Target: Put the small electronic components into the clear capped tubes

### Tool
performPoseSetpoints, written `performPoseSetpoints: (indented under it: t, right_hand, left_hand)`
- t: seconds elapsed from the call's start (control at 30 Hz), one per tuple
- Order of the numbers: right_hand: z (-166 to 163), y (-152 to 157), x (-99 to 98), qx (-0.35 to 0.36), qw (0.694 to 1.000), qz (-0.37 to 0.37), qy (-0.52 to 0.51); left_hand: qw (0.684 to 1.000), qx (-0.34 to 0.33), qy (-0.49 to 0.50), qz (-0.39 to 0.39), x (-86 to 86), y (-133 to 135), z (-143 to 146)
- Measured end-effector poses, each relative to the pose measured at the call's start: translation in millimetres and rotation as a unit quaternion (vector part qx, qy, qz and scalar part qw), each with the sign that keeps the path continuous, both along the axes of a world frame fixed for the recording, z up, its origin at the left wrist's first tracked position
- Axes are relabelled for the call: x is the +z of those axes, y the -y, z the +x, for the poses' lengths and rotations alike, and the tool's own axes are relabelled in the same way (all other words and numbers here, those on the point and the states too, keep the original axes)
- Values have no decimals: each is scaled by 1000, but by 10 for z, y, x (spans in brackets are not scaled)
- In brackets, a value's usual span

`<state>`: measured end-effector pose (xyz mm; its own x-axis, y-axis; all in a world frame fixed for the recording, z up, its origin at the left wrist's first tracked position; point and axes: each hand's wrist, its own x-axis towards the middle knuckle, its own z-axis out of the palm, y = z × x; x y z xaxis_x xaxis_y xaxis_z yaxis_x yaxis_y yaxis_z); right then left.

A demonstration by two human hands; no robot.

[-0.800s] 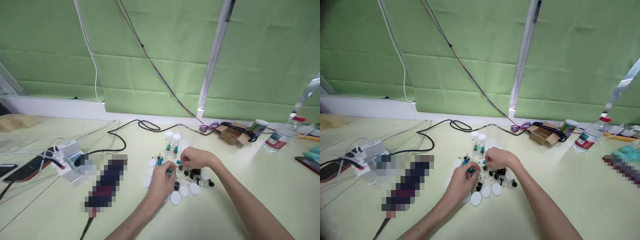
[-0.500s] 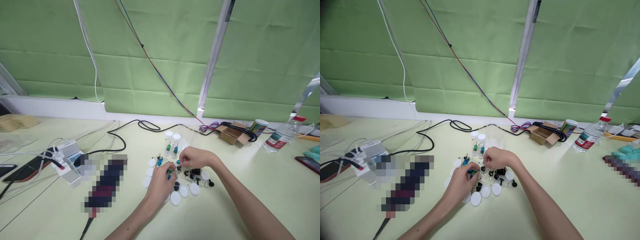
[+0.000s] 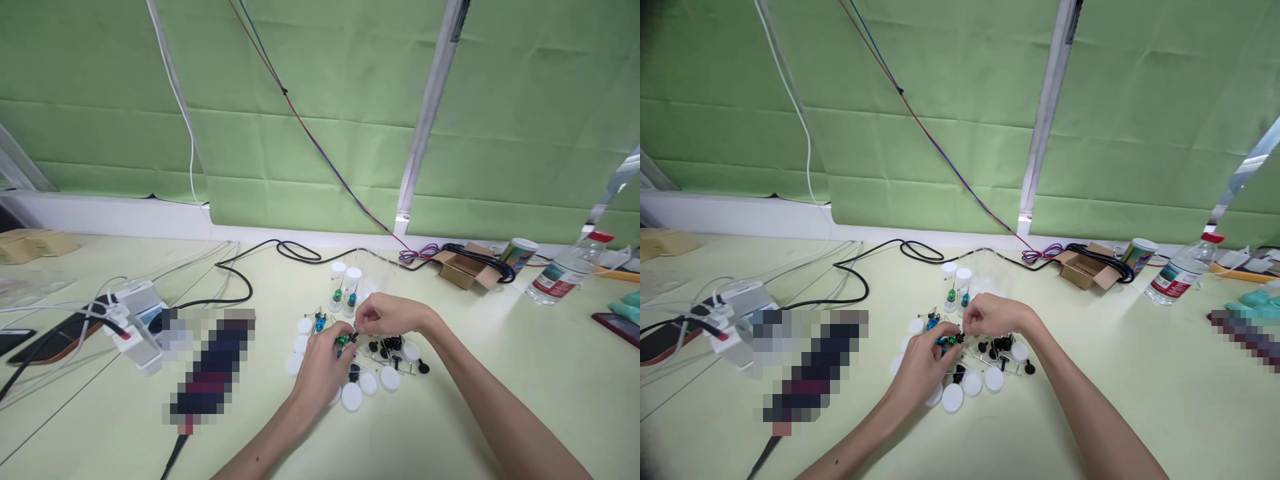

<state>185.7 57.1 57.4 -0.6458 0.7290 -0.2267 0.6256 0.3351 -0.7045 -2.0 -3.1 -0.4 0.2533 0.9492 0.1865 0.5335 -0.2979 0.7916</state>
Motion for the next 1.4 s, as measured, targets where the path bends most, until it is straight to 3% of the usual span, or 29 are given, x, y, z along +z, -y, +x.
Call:
performPoseSetpoints:
  t: [0.43,0.7,0.87,1.07,1.4]
  right_hand:
    - [2,-11,-9,3,999,-32,-3]
    - [-8,4,19,20,1000,4,14]
    - [-50,-24,-68,40,997,50,47]
    - [-59,-42,-158,51,996,51,49]
    - [-43,-11,-52,20,998,24,57]
  left_hand:
    - [999,-4,-19,38,0,-5,9]
    - [999,9,-30,35,27,3,15]
    - [999,23,-14,30,24,-3,22]
    - [999,22,5,28,11,-1,15]
    - [999,12,-26,41,14,-7,5]
